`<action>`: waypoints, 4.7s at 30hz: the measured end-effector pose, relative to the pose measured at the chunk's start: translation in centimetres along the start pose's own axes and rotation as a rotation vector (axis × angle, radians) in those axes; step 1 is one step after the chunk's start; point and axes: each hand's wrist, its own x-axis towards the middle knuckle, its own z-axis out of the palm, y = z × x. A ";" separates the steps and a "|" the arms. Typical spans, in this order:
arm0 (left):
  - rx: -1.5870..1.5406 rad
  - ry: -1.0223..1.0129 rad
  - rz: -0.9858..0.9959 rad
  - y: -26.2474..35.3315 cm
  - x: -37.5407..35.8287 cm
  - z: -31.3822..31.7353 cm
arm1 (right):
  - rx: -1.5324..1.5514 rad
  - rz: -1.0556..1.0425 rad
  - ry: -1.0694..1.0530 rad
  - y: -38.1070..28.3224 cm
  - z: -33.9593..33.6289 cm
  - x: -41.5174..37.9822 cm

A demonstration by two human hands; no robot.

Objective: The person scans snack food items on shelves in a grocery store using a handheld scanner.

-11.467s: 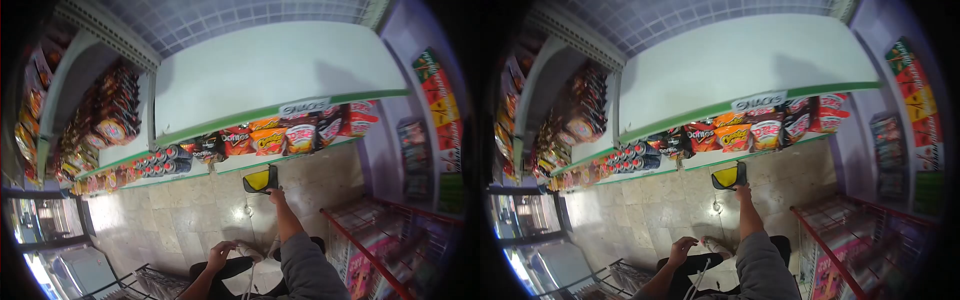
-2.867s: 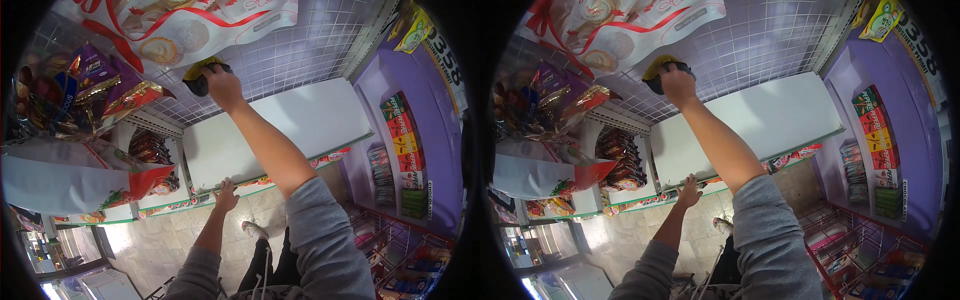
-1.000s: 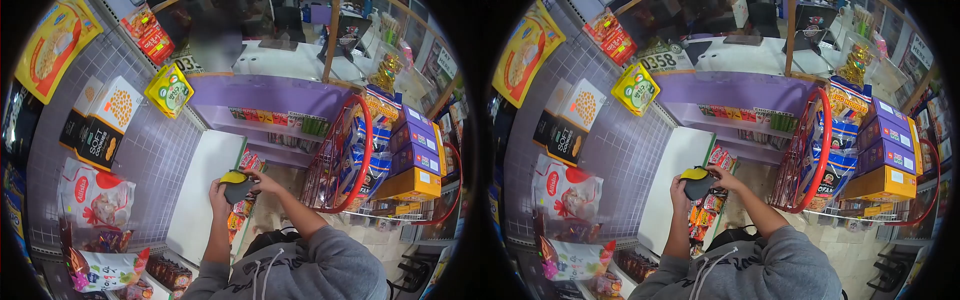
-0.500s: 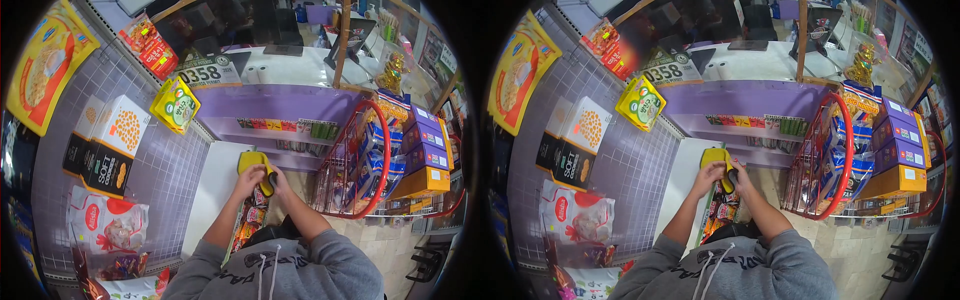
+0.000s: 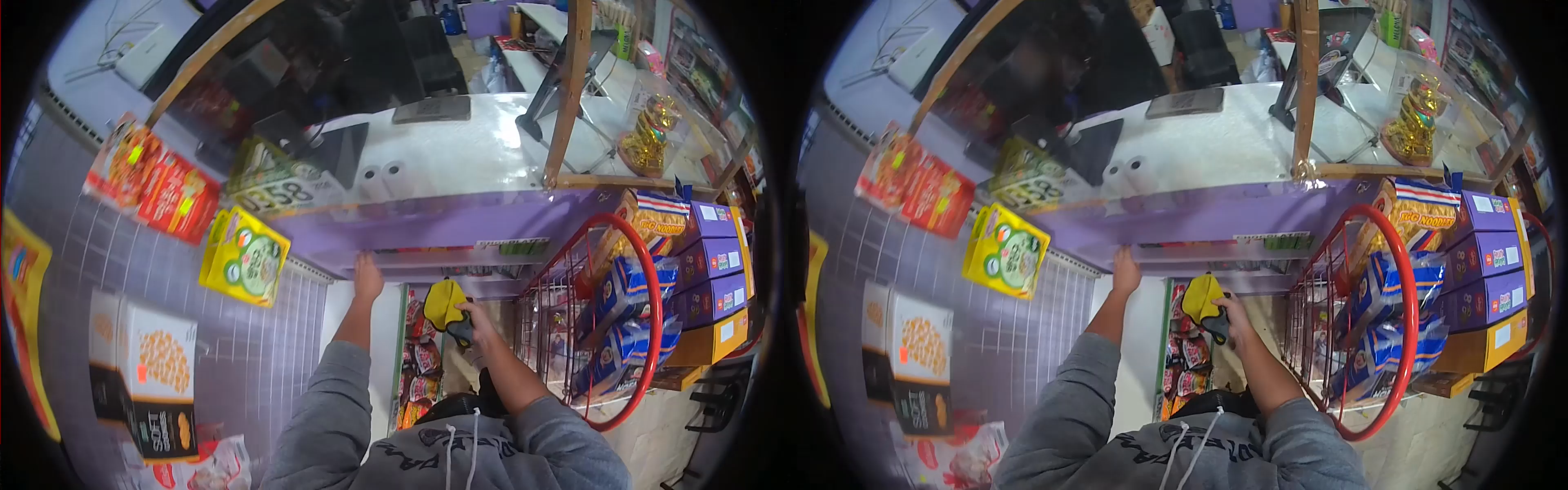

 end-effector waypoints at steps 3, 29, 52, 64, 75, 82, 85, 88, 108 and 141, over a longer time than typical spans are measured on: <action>0.240 -0.193 -0.086 -0.3 3.1 0.0 | -0.056 -0.020 0.026 -1.4 -2.4 1.4; 0.140 0.157 0.035 -4.3 5.7 5.6 | -0.127 0.035 0.114 -2.5 -5.1 1.4; -0.315 0.398 -0.376 -3.9 -3.4 0.4 | -0.311 -0.058 -0.097 0.4 9.0 13.6; -1.695 0.639 -0.538 9.9 -17.4 -13.5 | -1.505 -1.056 -0.736 3.5 21.3 -9.6; -1.341 0.643 -0.229 14.3 -24.2 -23.2 | -1.246 -1.285 -0.871 2.7 26.1 -18.4; -1.162 0.477 -0.211 16.1 -28.9 -27.0 | -1.339 -1.260 -0.738 1.1 26.5 -17.5; -1.158 0.441 -0.225 16.2 -30.4 -28.4 | -1.204 -1.201 -0.712 1.8 25.5 -17.0; -1.177 0.524 -0.234 16.1 -31.3 -29.2 | -1.160 -1.077 -0.592 3.1 24.9 -17.9; -1.733 0.730 -0.501 16.4 -32.7 -26.1 | -0.870 -0.494 -1.258 5.9 28.3 -29.0; -1.746 0.715 -0.316 6.0 -35.4 -18.8 | -1.339 -0.503 -1.055 15.1 23.8 -25.9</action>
